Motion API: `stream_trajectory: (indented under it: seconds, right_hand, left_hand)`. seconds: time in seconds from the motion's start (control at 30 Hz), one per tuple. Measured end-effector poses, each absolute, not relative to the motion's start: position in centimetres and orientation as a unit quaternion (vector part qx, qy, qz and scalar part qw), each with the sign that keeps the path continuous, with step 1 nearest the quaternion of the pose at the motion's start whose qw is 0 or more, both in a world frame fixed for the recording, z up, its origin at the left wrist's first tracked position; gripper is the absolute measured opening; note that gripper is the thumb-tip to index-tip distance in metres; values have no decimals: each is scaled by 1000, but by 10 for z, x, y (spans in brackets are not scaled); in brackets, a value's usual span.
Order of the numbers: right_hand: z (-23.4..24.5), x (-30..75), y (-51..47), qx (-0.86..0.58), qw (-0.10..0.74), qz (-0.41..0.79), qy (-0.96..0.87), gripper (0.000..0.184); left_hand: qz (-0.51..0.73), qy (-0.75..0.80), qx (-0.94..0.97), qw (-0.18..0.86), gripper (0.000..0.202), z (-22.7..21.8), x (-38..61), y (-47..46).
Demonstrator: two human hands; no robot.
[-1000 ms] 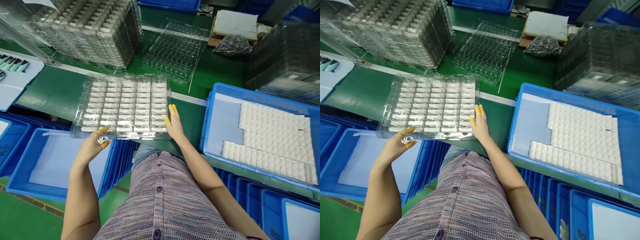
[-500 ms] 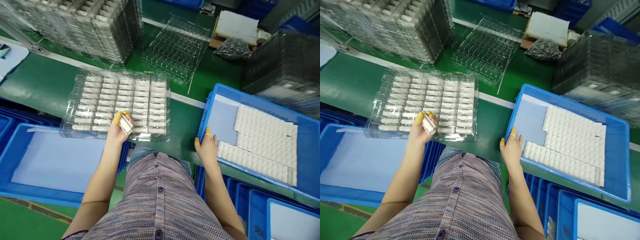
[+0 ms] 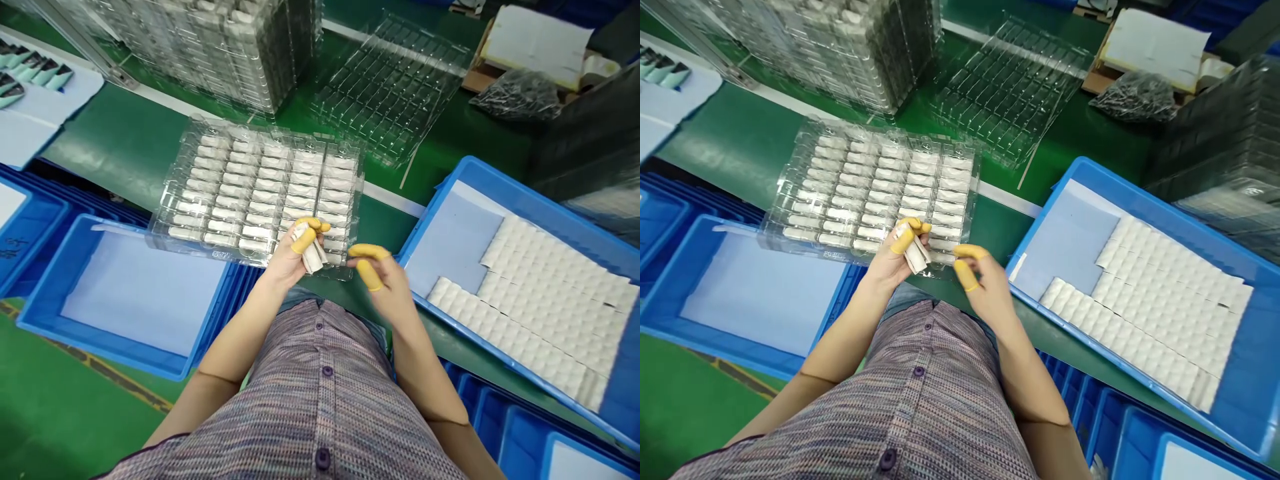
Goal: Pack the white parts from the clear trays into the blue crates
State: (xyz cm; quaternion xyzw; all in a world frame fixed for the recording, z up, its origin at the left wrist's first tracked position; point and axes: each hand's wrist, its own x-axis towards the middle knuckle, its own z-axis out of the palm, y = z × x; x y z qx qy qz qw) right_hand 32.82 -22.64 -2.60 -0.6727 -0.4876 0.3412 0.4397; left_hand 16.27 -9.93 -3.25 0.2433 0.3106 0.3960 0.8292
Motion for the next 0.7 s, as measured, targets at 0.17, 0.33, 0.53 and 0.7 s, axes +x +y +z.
stream_trajectory:
  seconds: [0.17, 0.33, 0.53, 0.7]
  right_hand:
    - [-48, 292, -200, -486, 508, 625, -340, 48]
    - [-62, 282, -198, -487, 561, 595, -305, 49]
    - [-59, 281, -201, -473, 594, 609, -230, 54]
    - [-59, 278, -200, -445, 564, 677, -160, 56]
  left_hand:
    - [377, 305, 366, 794, 43, -31, 154, -113]
    - [359, 319, 373, 794, 52, -35, 148, -119]
    - [350, 348, 253, 832, 57, -41, 156, -122]
    - [412, 360, 206, 811, 50, -45, 154, -121]
